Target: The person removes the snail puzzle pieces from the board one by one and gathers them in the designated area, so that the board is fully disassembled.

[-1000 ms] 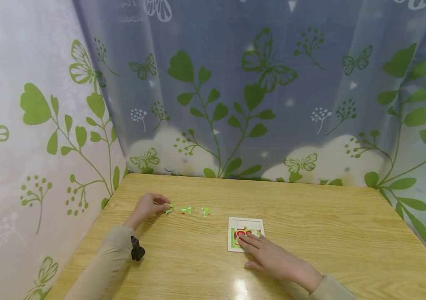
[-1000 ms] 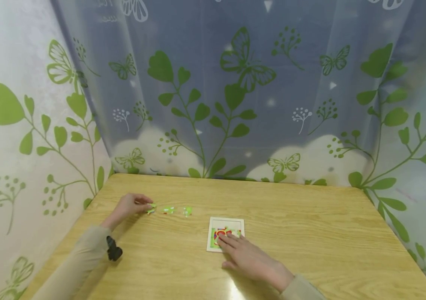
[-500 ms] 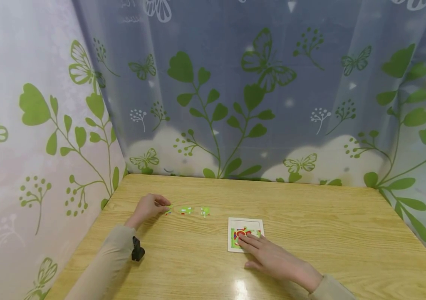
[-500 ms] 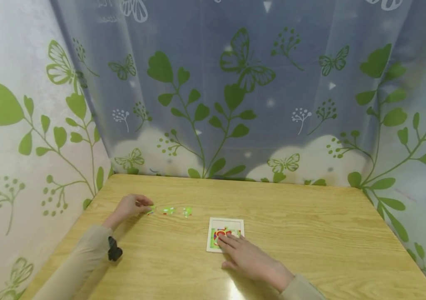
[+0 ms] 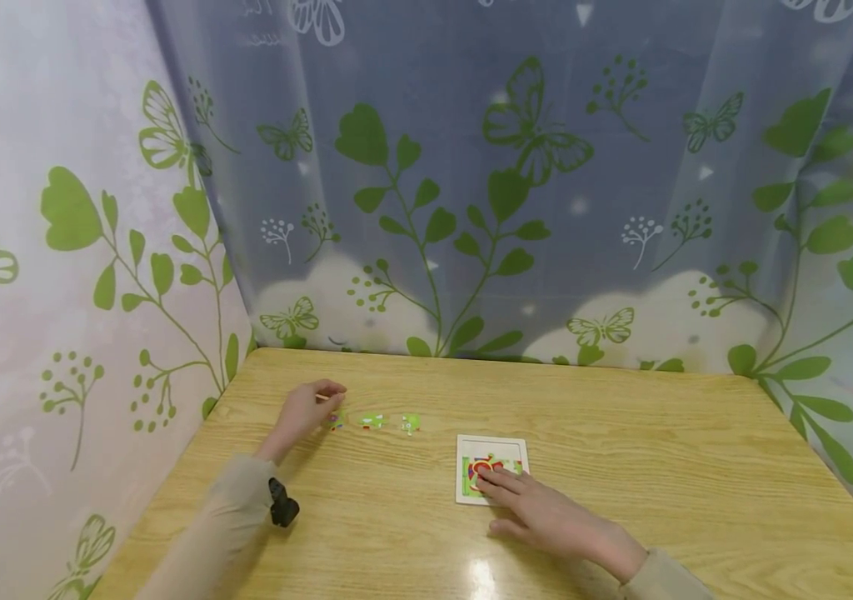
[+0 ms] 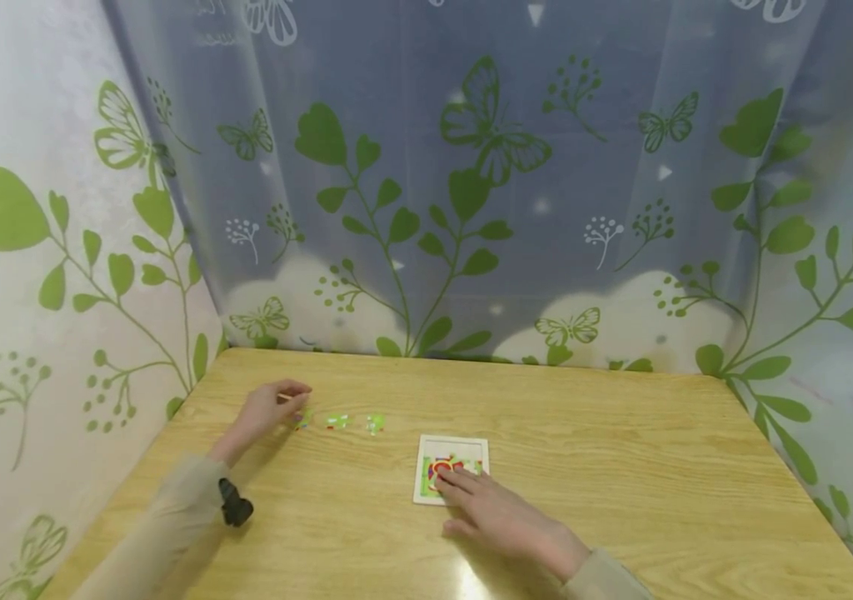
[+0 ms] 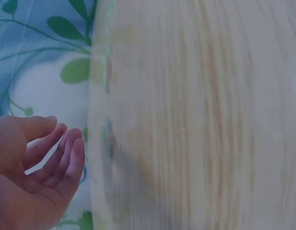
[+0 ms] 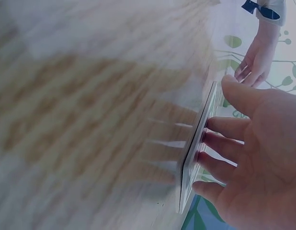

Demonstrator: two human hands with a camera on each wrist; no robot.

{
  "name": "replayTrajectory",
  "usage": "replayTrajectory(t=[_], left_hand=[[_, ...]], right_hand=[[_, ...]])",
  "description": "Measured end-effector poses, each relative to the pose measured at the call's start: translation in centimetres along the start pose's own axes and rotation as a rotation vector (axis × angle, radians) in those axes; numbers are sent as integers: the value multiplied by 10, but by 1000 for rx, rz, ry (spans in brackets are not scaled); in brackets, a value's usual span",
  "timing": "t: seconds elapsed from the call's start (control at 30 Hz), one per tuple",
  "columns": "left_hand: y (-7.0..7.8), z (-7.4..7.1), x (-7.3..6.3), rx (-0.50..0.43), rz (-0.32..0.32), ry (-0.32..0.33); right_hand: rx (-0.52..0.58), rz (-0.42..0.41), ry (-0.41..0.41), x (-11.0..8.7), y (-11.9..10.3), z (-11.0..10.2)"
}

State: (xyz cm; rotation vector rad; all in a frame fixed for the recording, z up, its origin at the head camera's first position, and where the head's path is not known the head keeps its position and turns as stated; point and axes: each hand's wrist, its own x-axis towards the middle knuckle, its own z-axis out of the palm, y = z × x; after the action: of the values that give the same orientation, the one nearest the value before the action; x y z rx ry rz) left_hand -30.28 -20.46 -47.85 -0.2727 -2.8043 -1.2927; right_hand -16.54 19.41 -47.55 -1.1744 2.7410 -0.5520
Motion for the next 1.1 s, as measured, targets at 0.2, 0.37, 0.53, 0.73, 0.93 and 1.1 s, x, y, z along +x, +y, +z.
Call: replayTrajectory(t=[0.2, 0.37, 0.53, 0.73, 0.93, 1.1], left_hand=[[19, 13, -3, -100, 46, -15], [34, 28, -5, -153, 92, -43], [48, 41, -9, -190, 114, -77], [60, 59, -11, -239, 171, -127], [74, 80, -10, -252, 206, -172], [89, 97, -9, -220, 225, -197]], right_hand=[[28, 1, 14, -1, 0, 2], [38, 13, 19, 0, 1, 3], [59, 40, 15, 0, 1, 3], [41, 44, 23, -1, -1, 0], [30, 60, 23, -1, 1, 5], [-8, 33, 55, -4, 3, 5]])
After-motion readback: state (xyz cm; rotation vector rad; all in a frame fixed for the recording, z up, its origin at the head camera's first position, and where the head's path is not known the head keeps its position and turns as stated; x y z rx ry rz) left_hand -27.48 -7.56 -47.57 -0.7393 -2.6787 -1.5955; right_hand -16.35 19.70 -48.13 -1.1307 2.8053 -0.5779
